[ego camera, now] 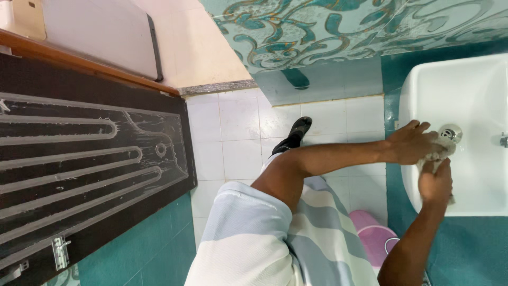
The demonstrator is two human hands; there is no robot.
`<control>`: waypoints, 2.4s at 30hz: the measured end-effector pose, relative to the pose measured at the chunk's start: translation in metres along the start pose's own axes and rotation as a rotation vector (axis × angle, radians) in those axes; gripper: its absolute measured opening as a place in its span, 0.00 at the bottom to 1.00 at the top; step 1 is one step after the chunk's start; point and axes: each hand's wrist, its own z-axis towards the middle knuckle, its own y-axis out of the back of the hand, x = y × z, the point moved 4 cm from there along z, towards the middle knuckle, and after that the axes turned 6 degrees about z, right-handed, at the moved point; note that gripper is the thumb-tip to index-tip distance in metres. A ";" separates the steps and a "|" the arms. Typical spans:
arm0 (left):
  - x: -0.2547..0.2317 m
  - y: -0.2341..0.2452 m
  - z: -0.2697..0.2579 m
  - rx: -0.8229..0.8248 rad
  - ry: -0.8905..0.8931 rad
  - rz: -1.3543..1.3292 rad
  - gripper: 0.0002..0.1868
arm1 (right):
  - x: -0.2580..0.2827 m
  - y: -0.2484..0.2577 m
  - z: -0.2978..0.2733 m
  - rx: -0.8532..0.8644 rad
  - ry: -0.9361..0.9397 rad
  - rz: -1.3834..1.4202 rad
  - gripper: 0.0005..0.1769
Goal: The person cleans the surface and fixtures of a bathroom sink using a cloth.
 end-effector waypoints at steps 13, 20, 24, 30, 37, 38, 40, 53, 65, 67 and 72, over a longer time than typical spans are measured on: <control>0.089 0.021 0.064 -0.385 0.288 0.280 0.12 | 0.095 -0.044 0.104 0.046 0.050 0.531 0.26; 0.064 0.027 0.047 -0.080 0.239 0.368 0.16 | 0.083 -0.015 0.070 0.193 -0.213 0.246 0.30; 0.032 0.014 0.033 -0.212 0.182 0.338 0.12 | 0.069 0.002 0.049 0.156 -0.136 0.072 0.32; -0.013 -0.003 0.014 -0.013 0.083 0.309 0.14 | 0.043 0.024 0.004 0.192 -0.230 -0.099 0.34; -0.048 -0.012 -0.013 0.099 -0.024 0.106 0.24 | 0.013 0.047 -0.030 0.226 -0.154 -0.354 0.41; -0.051 -0.014 -0.018 0.098 -0.023 0.105 0.24 | 0.013 0.051 -0.037 0.227 -0.153 -0.355 0.41; -0.054 -0.018 -0.028 0.030 -0.033 0.003 0.28 | 0.014 0.058 -0.054 0.203 -0.184 -0.284 0.43; -0.055 -0.032 -0.023 0.142 -0.068 0.050 0.28 | 0.028 0.054 -0.070 0.108 -0.238 -0.313 0.44; -0.055 -0.036 -0.022 0.119 -0.062 0.079 0.31 | -0.025 0.033 -0.037 0.122 -0.165 -0.386 0.39; -0.056 -0.037 -0.020 0.128 -0.054 0.045 0.30 | -0.025 0.033 -0.037 0.113 -0.188 -0.324 0.38; -0.057 -0.026 -0.021 0.217 -0.063 0.026 0.36 | -0.020 0.032 -0.031 0.090 -0.164 -0.295 0.37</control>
